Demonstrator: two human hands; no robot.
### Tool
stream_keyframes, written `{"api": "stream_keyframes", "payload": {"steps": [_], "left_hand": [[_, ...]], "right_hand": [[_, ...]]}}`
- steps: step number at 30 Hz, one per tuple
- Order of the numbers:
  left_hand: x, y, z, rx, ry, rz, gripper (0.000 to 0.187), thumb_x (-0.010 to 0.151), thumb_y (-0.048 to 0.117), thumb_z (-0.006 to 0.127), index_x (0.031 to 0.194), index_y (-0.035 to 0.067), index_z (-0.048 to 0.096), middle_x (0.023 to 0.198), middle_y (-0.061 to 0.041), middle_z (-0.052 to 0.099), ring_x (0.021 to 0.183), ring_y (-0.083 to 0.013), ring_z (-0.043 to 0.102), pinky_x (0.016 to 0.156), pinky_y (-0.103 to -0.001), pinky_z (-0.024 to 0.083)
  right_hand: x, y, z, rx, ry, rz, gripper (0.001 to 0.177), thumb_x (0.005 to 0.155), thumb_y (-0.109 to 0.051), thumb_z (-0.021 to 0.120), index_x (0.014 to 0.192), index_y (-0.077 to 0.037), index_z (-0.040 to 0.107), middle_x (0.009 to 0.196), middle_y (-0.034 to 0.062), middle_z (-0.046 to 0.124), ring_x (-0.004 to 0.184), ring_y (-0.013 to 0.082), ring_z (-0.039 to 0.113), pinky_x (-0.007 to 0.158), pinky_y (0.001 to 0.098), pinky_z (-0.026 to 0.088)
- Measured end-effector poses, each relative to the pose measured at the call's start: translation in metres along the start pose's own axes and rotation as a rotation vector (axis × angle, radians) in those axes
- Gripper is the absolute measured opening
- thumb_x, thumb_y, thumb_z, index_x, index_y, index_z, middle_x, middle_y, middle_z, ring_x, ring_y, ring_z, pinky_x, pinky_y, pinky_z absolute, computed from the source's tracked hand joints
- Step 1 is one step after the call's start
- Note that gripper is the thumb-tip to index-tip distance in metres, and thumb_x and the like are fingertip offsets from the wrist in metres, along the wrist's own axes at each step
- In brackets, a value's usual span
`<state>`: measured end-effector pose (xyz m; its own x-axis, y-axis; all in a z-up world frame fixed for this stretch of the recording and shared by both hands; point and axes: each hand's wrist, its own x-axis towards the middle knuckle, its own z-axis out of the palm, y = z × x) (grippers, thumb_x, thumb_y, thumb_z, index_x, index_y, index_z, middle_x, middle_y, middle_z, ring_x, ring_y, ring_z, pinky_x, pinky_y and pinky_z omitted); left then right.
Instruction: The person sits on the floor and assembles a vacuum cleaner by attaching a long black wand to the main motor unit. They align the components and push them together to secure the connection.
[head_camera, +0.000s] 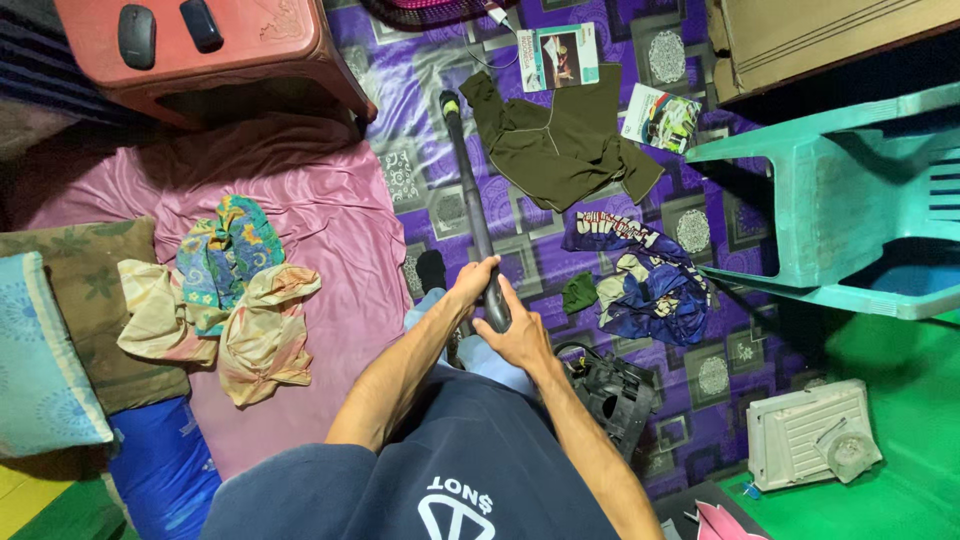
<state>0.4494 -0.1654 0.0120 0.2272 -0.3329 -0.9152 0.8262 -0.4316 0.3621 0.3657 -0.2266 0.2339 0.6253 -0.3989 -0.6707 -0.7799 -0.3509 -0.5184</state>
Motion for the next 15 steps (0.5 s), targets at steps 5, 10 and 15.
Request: {"api": "stream_keyframes", "payload": {"steps": [5, 10, 15], "left_hand": [[0.009, 0.032, -0.014, -0.021, -0.08, 0.087, 0.042, 0.094, 0.048, 0.063, 0.081, 0.008, 0.066, 0.068, -0.004, 0.06, 0.056, -0.0174, 0.054, 0.052, -0.036, 0.042], [0.006, 0.048, -0.025, -0.019, -0.09, 0.116, 0.044, 0.096, 0.048, 0.06, 0.076, 0.009, 0.067, 0.063, -0.003, 0.058, 0.053, -0.0166, 0.05, 0.05, -0.035, 0.039], [0.011, 0.043, -0.021, -0.052, -0.021, 0.073, 0.044, 0.094, 0.051, 0.062, 0.076, 0.01, 0.065, 0.063, -0.002, 0.052, 0.053, -0.0165, 0.048, 0.05, -0.038, 0.043]], "right_hand": [[0.047, 0.003, 0.005, 0.059, 0.084, -0.195, 0.1, 0.074, -0.033, 0.083, 0.158, -0.017, 0.033, 0.111, 0.0256, 0.073, 0.105, 0.0403, 0.074, 0.09, 0.0436, 0.058], [0.071, -0.001, 0.003, 0.022, 0.074, -0.13, 0.096, 0.074, -0.026, 0.078, 0.159, -0.022, 0.034, 0.108, 0.0247, 0.074, 0.103, 0.041, 0.073, 0.088, 0.0449, 0.057], [0.072, -0.002, 0.0, -0.023, 0.054, -0.132, 0.1, 0.072, -0.026, 0.079, 0.16, -0.022, 0.03, 0.106, 0.0253, 0.074, 0.101, 0.0418, 0.073, 0.087, 0.0467, 0.057]]}}
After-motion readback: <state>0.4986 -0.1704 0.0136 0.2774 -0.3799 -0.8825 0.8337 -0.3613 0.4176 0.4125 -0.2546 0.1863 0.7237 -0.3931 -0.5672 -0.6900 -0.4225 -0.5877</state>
